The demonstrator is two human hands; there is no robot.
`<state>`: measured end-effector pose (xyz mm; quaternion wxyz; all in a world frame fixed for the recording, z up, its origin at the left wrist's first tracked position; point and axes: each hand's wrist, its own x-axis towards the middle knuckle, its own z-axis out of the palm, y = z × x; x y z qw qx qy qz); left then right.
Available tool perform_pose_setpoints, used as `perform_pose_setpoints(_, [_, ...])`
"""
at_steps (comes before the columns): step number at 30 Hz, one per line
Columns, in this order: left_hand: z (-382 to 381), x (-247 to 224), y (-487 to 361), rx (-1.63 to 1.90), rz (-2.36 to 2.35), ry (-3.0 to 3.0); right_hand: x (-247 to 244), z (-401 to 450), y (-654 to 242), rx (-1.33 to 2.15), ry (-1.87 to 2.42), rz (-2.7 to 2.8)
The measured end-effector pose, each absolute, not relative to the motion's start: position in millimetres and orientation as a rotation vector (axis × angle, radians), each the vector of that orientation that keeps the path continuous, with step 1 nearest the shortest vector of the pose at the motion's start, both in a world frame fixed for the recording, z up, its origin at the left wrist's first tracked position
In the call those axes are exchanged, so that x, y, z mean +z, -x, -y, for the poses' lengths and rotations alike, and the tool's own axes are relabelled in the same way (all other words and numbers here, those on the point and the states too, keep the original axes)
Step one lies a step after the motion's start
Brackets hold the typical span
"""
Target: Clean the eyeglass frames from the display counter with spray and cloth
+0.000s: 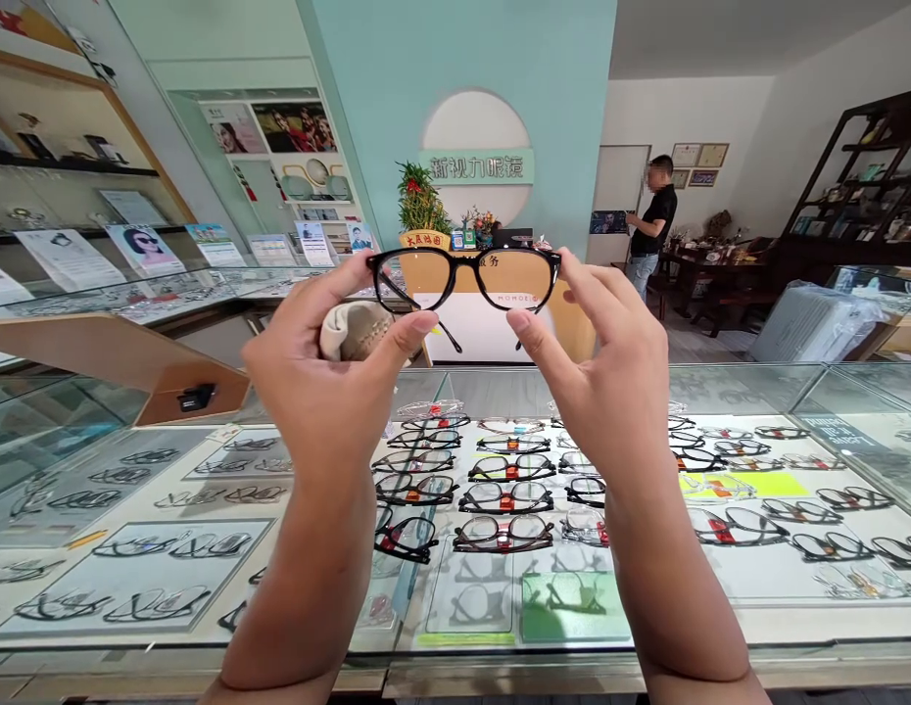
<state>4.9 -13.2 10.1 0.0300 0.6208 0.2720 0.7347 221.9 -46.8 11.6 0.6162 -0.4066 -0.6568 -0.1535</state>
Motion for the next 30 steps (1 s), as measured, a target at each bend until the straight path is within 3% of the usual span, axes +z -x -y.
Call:
perform_pose_setpoints(20, [8.4,10.0,1.5,2.141,-0.835,-1.850,11.7,53.0,-216.1,-0.397,0.944,1.471])
perform_pose_setpoints(30, [7.9,10.7,-0.3,2.092,-1.096,-1.934,14.6,54.7,-216.5,-0.384,0.994,1.465])
